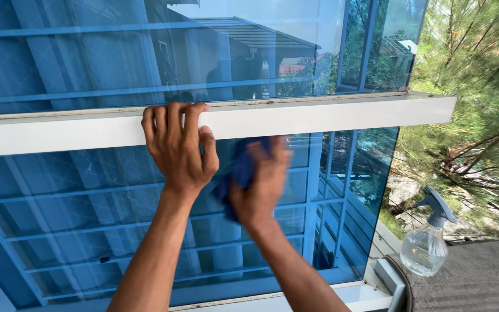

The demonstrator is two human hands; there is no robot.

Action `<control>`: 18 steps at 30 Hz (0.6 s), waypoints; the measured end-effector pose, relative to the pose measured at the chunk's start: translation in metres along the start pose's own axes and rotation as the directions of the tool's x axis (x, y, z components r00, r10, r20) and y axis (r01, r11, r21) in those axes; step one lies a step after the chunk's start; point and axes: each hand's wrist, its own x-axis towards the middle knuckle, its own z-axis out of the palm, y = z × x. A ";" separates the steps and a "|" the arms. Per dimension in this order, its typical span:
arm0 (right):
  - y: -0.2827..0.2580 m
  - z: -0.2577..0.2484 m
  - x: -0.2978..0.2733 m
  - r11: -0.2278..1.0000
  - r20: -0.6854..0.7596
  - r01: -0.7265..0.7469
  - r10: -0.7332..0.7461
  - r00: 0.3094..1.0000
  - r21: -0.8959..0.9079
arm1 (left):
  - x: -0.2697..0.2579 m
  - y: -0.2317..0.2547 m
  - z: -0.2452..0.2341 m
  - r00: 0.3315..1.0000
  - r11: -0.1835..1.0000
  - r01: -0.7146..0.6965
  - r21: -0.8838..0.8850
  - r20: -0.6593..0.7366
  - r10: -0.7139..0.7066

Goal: The person wipes the exterior surface of a white-framed window using a blue cloth. They hold the frame with one hand and scrub the glass with the other, moving across different sections of the window pane.

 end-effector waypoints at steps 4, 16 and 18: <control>-0.003 -0.010 -0.015 0.894 0.497 0.442 -0.416 0.761 0.073 | -0.002 -0.006 -0.002 0.999 0.999 -0.047 0.004 -0.004 0.047; 0.142 -0.126 0.025 0.966 0.037 0.112 -0.106 0.994 -0.234 | 0.001 -0.002 0.002 1.000 1.000 -0.004 -0.005 -0.001 0.004; 0.138 -0.115 0.025 0.961 -0.121 -0.031 -0.002 0.993 -0.275 | 0.001 0.002 0.002 1.000 1.000 0.012 -0.013 -0.007 -0.012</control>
